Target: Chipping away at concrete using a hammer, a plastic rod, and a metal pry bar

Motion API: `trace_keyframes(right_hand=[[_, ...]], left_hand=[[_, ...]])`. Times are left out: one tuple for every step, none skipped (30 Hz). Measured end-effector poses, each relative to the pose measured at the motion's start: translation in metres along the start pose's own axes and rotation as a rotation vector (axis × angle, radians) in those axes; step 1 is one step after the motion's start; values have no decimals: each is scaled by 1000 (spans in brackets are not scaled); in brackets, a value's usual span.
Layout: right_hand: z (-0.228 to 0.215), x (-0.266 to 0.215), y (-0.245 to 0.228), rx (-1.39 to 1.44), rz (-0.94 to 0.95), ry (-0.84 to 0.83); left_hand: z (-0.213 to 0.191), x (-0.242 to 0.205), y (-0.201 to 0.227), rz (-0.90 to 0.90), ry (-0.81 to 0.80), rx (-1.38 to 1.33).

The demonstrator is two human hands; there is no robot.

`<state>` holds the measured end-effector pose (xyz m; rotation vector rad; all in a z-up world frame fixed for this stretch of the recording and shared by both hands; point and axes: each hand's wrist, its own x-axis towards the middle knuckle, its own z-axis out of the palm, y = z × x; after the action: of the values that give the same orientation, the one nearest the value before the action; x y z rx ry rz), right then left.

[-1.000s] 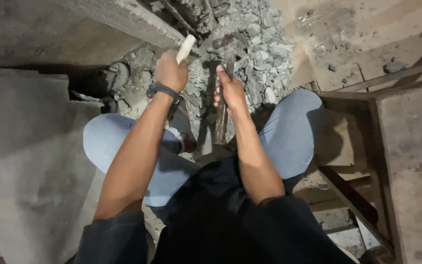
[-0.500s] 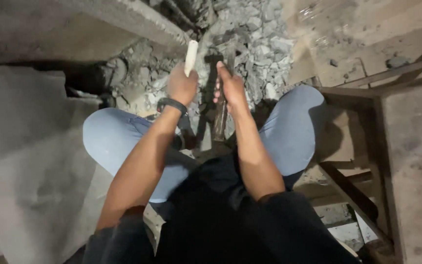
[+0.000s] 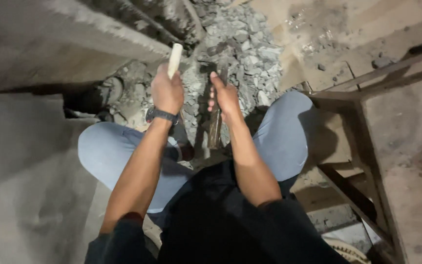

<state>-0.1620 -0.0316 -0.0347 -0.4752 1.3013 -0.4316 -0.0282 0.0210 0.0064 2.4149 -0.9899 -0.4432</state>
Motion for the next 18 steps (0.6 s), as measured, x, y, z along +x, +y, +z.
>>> trace_keyframes(right_hand=[[-1,0,-4,5,9,15],[-1,0,-8,12,2,9],[0,-3,-9,10,0,-5],[-2,-2,-3,8,15,1],[0,4,-3,7,-3,-7],[2,8,-3,6,-20,-16],[3,10,-1,2,-23,-27],[2,13,1,3,2,-26],[0,15,4,15,33,-10],[3,17,-2,22,35,-6],[2,14,-3,15,21,-19],[2,9,-4,7,6,-33],[2,9,-3,1,-4,-33],[3,7,-2,10,1,-35],[8,6,-1,13,4,-50],[9,10,-2,0,-9,-64],[9,9,3,-11,-21,-63],[9,9,8,-23,-33,-61]], left_hand=[[2,2,7,1,-18,1],[3,3,13,-76,-62,-62],[1,1,17,-165,-100,-124],[20,5,-3,-176,-111,-119],[38,15,-23,-271,-177,-123],[54,24,-42,-366,-242,-128],[39,9,-28,-369,-230,-130],[25,-6,-13,-283,-147,-205],[14,-21,2,-192,-81,-274],[-2,-34,6,-189,-88,-270],[-19,-52,9,-25,-1,-162],[-38,-71,11,140,84,-56],[-40,-73,1,142,91,-66],[-43,-75,-10,124,11,-97],[-48,-78,-21,103,-55,-126],[-40,-69,-27,101,-34,-133],[-34,-65,-34,-59,-156,-278],[-28,-61,-41,-220,-276,-424]])
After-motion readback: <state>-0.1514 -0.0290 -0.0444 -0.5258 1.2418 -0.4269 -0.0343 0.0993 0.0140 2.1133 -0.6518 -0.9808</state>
